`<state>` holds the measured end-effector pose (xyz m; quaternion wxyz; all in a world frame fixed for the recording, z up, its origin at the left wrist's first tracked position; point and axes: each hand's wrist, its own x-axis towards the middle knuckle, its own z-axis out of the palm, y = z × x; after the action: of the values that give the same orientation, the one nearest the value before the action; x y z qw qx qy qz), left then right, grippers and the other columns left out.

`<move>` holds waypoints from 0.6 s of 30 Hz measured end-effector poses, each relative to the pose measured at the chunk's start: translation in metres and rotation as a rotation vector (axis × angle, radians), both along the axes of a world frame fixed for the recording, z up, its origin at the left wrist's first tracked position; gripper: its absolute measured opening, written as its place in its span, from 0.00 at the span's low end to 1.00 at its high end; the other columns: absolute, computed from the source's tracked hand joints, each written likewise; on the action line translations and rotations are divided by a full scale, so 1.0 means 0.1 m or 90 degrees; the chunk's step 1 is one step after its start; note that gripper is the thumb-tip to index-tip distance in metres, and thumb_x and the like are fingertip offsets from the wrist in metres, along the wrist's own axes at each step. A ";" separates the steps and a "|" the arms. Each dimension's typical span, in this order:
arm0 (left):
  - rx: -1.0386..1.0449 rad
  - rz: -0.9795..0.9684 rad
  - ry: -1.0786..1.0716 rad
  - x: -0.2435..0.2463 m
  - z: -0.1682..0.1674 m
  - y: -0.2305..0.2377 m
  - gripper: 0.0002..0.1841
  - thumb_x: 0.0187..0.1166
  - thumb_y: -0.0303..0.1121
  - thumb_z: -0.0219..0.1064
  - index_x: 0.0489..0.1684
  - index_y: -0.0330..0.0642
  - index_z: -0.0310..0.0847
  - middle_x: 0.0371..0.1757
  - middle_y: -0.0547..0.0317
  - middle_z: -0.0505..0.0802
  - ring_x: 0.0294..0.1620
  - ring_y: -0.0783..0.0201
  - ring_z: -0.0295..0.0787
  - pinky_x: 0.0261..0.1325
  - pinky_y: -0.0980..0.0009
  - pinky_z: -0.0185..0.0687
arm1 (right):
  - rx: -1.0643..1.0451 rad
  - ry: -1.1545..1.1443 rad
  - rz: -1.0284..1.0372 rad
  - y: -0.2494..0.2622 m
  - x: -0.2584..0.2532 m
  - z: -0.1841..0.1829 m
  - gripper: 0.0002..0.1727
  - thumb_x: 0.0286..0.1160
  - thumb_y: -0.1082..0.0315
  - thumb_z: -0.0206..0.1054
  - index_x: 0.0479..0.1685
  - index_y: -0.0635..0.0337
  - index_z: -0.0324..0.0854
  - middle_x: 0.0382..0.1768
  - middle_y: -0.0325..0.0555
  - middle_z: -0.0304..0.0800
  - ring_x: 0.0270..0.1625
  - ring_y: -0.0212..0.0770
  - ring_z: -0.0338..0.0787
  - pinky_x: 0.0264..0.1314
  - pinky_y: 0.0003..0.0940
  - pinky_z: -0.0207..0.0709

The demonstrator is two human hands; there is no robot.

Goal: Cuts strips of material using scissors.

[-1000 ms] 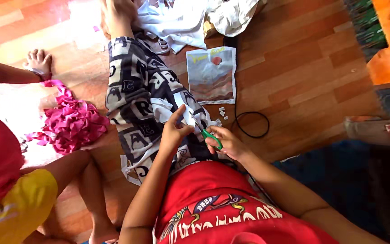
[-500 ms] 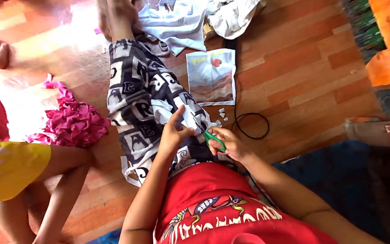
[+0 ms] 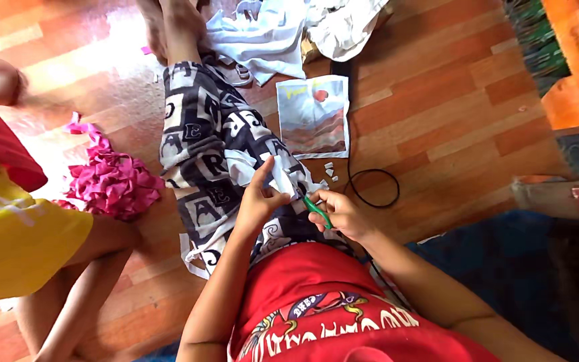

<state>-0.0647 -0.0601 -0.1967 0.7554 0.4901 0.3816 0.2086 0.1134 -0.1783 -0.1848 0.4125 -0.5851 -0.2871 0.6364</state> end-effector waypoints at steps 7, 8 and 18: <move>-0.006 -0.036 0.003 0.00 0.02 -0.01 0.53 0.64 0.12 0.71 0.95 0.53 0.48 0.84 0.55 0.72 0.27 0.76 0.82 0.34 0.76 0.84 | 0.009 0.037 0.005 0.01 0.02 -0.05 0.10 0.69 0.62 0.68 0.45 0.54 0.79 0.15 0.27 0.83 0.14 0.16 0.73 0.17 0.10 0.61; -0.007 -0.041 0.002 0.00 0.03 -0.02 0.53 0.64 0.12 0.71 0.95 0.54 0.47 0.82 0.54 0.74 0.26 0.76 0.81 0.34 0.77 0.83 | 0.009 0.038 0.003 0.01 0.02 -0.05 0.10 0.69 0.62 0.69 0.45 0.54 0.79 0.15 0.27 0.83 0.14 0.16 0.74 0.16 0.10 0.61; 0.004 -0.050 -0.007 0.00 0.04 -0.01 0.54 0.65 0.13 0.70 0.96 0.53 0.44 0.82 0.53 0.74 0.24 0.77 0.80 0.33 0.78 0.83 | 0.011 -0.005 -0.007 0.03 0.00 0.01 0.08 0.68 0.72 0.68 0.44 0.58 0.78 0.17 0.28 0.83 0.16 0.18 0.76 0.19 0.12 0.66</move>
<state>-0.0646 -0.0612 -0.1923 0.7635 0.5061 0.3569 0.1830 0.1133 -0.1752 -0.1838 0.4200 -0.5857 -0.2909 0.6292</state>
